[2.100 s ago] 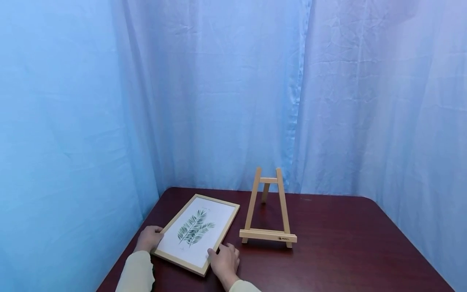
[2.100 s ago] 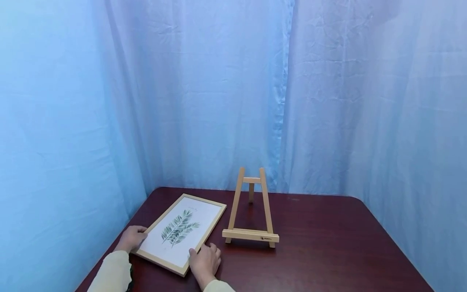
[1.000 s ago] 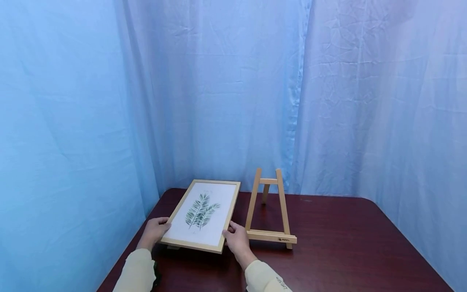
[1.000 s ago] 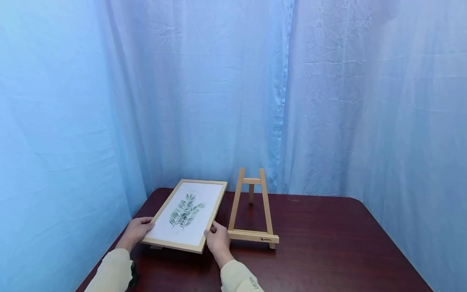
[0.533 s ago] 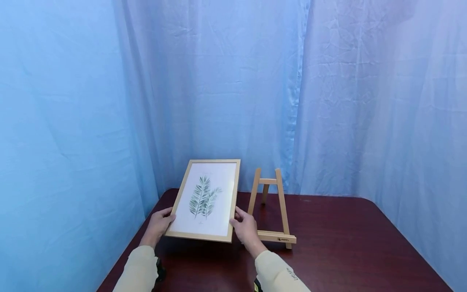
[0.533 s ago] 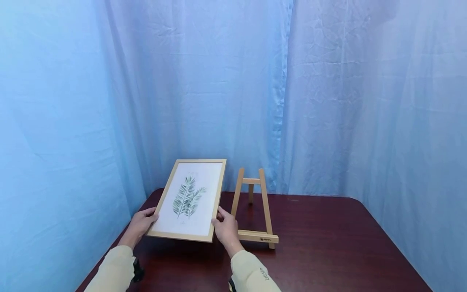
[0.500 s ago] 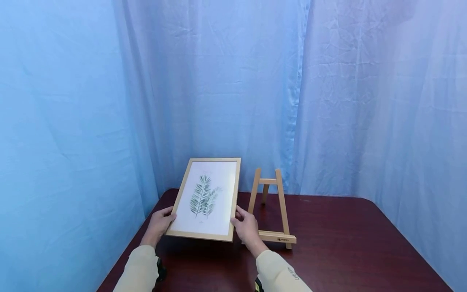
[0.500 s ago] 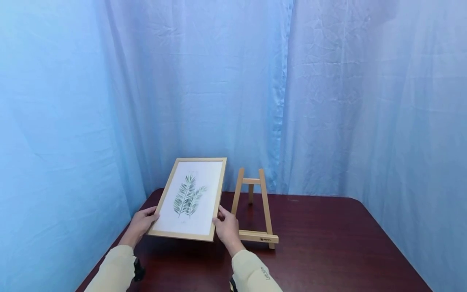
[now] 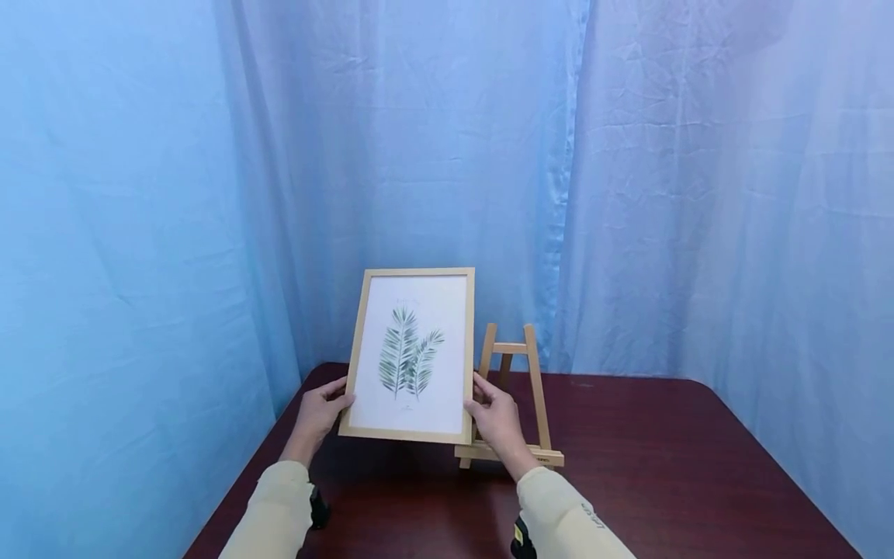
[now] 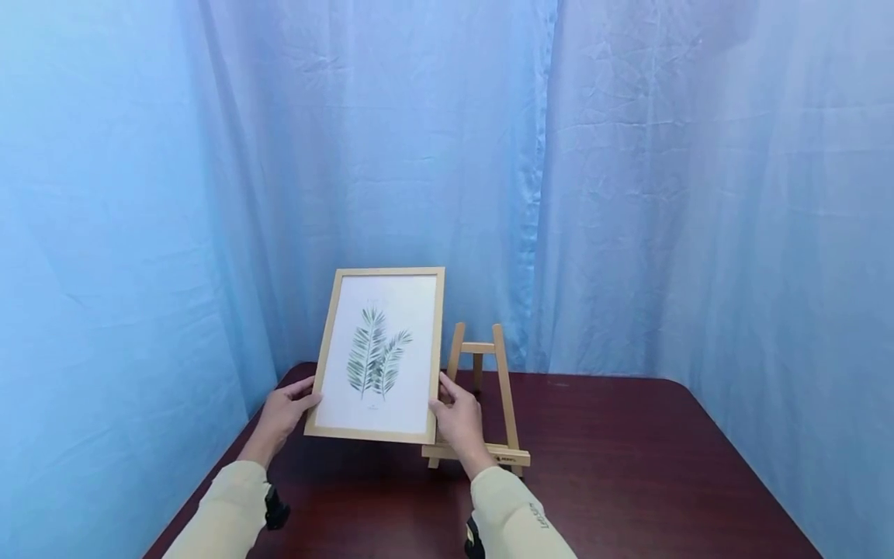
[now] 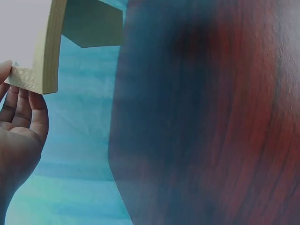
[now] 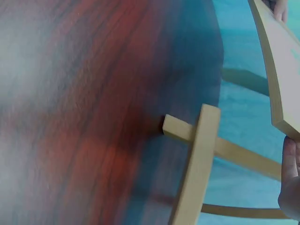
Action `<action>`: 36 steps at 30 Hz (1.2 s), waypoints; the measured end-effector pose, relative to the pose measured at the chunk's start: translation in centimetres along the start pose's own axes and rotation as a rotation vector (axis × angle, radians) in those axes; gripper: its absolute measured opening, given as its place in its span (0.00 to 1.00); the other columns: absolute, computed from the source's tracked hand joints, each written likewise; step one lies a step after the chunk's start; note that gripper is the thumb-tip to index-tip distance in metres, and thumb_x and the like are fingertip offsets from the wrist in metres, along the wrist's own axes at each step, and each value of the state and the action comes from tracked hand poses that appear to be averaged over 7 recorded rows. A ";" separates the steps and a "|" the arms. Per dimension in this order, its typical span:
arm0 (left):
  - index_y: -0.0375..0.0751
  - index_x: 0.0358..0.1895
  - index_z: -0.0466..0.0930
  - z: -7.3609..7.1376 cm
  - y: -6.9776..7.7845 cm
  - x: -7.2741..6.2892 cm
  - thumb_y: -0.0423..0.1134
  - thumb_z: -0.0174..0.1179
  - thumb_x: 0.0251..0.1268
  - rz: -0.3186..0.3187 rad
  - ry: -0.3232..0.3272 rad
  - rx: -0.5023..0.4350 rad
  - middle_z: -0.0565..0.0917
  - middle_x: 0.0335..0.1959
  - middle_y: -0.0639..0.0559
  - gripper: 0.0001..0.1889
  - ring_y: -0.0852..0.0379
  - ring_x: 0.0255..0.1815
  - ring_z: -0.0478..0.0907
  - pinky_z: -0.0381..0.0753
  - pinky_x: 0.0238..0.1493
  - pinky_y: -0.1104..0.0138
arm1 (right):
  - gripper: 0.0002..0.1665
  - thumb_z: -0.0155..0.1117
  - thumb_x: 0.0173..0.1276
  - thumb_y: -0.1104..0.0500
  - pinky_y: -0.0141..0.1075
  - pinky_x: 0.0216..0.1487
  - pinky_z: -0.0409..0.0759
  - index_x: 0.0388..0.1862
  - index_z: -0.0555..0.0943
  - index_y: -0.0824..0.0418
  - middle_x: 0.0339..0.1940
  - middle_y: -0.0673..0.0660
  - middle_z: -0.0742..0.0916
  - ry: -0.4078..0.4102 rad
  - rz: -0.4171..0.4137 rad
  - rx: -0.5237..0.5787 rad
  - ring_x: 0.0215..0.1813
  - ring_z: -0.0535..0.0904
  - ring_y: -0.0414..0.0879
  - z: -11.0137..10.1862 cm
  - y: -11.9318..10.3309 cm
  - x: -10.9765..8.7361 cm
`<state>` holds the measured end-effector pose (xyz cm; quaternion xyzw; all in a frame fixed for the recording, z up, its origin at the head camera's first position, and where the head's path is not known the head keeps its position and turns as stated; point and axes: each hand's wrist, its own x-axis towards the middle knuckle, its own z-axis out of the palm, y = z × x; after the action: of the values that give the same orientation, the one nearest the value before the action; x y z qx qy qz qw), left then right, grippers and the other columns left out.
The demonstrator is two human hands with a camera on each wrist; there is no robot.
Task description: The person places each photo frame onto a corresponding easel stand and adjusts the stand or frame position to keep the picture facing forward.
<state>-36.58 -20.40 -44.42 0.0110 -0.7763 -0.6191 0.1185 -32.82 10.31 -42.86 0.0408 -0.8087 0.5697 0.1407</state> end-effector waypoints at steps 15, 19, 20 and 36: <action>0.28 0.60 0.78 3.5 3.2 -0.3 0.24 0.68 0.59 0.222 0.032 -0.123 0.82 0.51 0.29 0.23 0.52 0.45 0.82 0.79 0.37 0.76 | 0.32 0.66 0.69 0.67 0.36 0.45 0.83 0.72 0.72 0.59 0.55 0.64 0.85 0.080 -0.111 0.004 0.49 0.84 0.55 -4.9 -0.1 0.7; 0.27 0.59 0.79 4.5 4.2 -0.7 0.24 0.68 0.58 0.263 0.022 -0.139 0.82 0.51 0.29 0.23 0.56 0.44 0.82 0.80 0.38 0.76 | 0.32 0.66 0.69 0.66 0.37 0.47 0.83 0.72 0.72 0.59 0.57 0.66 0.83 0.093 -0.115 -0.002 0.51 0.84 0.57 -6.5 -0.1 0.8; 0.27 0.59 0.79 4.7 4.4 -0.8 0.24 0.68 0.58 0.274 0.019 -0.141 0.82 0.51 0.29 0.23 0.55 0.44 0.82 0.80 0.38 0.76 | 0.32 0.66 0.69 0.66 0.36 0.48 0.82 0.72 0.72 0.59 0.58 0.66 0.83 0.097 -0.111 -0.008 0.52 0.83 0.57 -6.9 -0.1 0.8; 0.21 0.56 0.79 7.7 10.9 -4.9 0.21 0.68 0.56 0.471 -0.049 -0.096 0.84 0.43 0.30 0.22 0.39 0.42 0.83 0.80 0.36 0.76 | 0.34 0.65 0.68 0.69 0.24 0.43 0.80 0.73 0.70 0.62 0.54 0.68 0.84 0.153 -0.177 0.012 0.41 0.82 0.34 -12.4 0.9 0.4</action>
<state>-31.93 -9.73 -36.37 -0.1910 -0.7298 -0.6106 0.2412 -31.16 22.24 -39.72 0.0692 -0.7855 0.5613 0.2513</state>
